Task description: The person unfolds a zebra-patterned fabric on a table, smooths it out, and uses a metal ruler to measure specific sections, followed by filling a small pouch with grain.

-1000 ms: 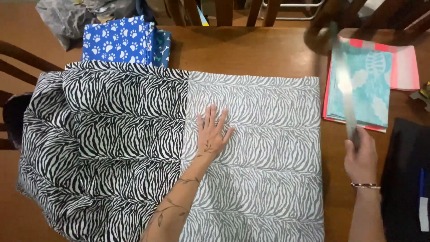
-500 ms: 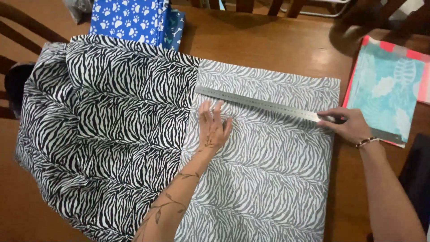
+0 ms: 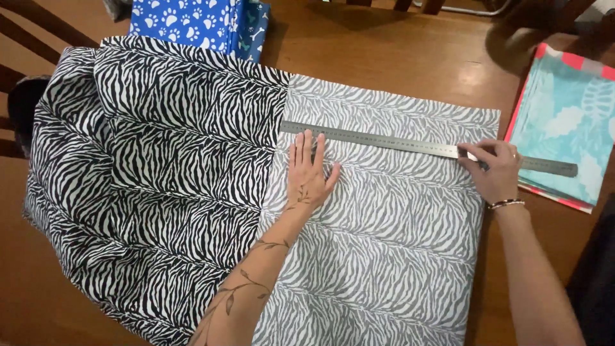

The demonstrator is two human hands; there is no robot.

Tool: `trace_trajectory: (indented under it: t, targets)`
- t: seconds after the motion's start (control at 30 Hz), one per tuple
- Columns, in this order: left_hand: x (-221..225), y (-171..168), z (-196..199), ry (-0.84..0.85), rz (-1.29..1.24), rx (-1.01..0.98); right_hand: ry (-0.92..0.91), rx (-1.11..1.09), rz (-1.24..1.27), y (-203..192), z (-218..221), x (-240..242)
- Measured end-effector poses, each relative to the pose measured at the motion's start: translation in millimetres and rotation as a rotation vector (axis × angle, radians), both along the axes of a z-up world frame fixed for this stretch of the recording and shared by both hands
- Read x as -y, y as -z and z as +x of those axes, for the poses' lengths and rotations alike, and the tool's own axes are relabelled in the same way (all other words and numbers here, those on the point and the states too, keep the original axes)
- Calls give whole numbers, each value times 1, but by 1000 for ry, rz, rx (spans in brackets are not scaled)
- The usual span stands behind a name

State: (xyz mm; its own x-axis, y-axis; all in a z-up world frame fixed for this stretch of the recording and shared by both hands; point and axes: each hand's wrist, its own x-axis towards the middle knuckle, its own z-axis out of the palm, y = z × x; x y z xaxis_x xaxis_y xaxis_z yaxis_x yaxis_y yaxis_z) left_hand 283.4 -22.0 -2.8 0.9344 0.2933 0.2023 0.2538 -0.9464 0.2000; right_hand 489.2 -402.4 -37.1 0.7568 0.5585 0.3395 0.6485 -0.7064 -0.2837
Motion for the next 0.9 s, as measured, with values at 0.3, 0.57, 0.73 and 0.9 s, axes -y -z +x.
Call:
trace_trajectory:
  t: [0.3, 0.57, 0.73, 0.9]
  targets:
    - [1, -2, -1, 21, 0, -16, -54, 49, 120, -5, -16, -7]
    - [5, 3, 3, 72, -34, 278, 3, 241, 38, 7, -17, -5]
    - [2, 2, 2, 135, 21, 259, 166, 251, 147, -9, -30, 14]
    - [3, -5, 4, 177, 79, 219, 335, 180, -1, -20, -48, 59]
